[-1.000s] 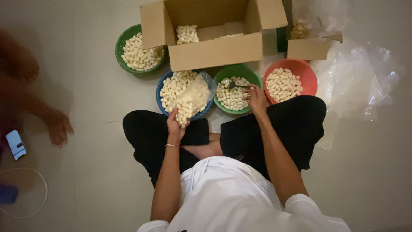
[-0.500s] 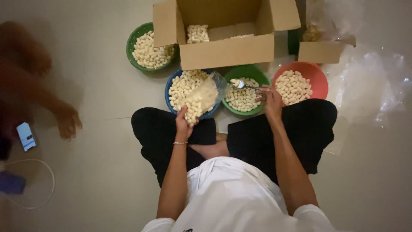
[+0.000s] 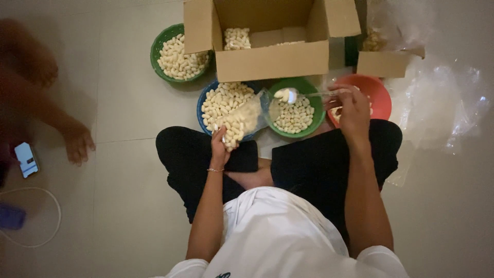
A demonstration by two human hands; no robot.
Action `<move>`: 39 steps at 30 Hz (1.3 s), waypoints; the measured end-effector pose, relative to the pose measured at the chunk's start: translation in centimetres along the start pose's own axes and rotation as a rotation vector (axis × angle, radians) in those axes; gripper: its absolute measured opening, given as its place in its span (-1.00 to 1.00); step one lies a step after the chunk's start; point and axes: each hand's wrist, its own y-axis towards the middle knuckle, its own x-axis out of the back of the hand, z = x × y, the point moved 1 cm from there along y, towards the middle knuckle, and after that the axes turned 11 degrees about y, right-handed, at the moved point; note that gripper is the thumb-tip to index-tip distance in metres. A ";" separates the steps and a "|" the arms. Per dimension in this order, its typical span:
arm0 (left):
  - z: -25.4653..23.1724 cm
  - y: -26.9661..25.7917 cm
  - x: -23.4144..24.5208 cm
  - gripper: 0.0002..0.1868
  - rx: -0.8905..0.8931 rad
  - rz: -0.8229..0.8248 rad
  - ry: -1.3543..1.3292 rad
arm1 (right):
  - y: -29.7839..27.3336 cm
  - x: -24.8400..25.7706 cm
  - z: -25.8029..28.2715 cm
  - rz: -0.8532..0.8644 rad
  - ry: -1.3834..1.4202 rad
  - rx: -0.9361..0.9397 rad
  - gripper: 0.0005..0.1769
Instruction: Packing small white snacks from bowls into plastic bags using a spoon and hands while sitting on the floor.
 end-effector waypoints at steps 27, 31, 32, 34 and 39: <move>0.3 0.5 0.6 -0.65 -0.002 -0.022 -0.040 | 0.0 -1.8 -13.4 -0.006 -0.270 0.240 -0.74; -0.7 -0.3 0.0 -0.63 0.008 -0.040 -0.053 | 0.1 -2.8 -16.1 0.094 -0.329 0.156 -0.66; -0.7 -0.4 -0.1 -0.63 0.015 -0.033 -0.034 | 0.4 -2.8 -17.3 0.080 -0.270 0.116 -0.68; -0.1 0.1 0.3 -0.63 0.021 -0.022 -0.011 | 0.8 -2.7 -18.7 0.061 -0.208 0.078 -0.69; -1.8 -1.4 -1.1 -0.63 0.021 0.008 -0.008 | 1.4 -1.8 -21.0 -0.089 -0.042 -0.027 -0.69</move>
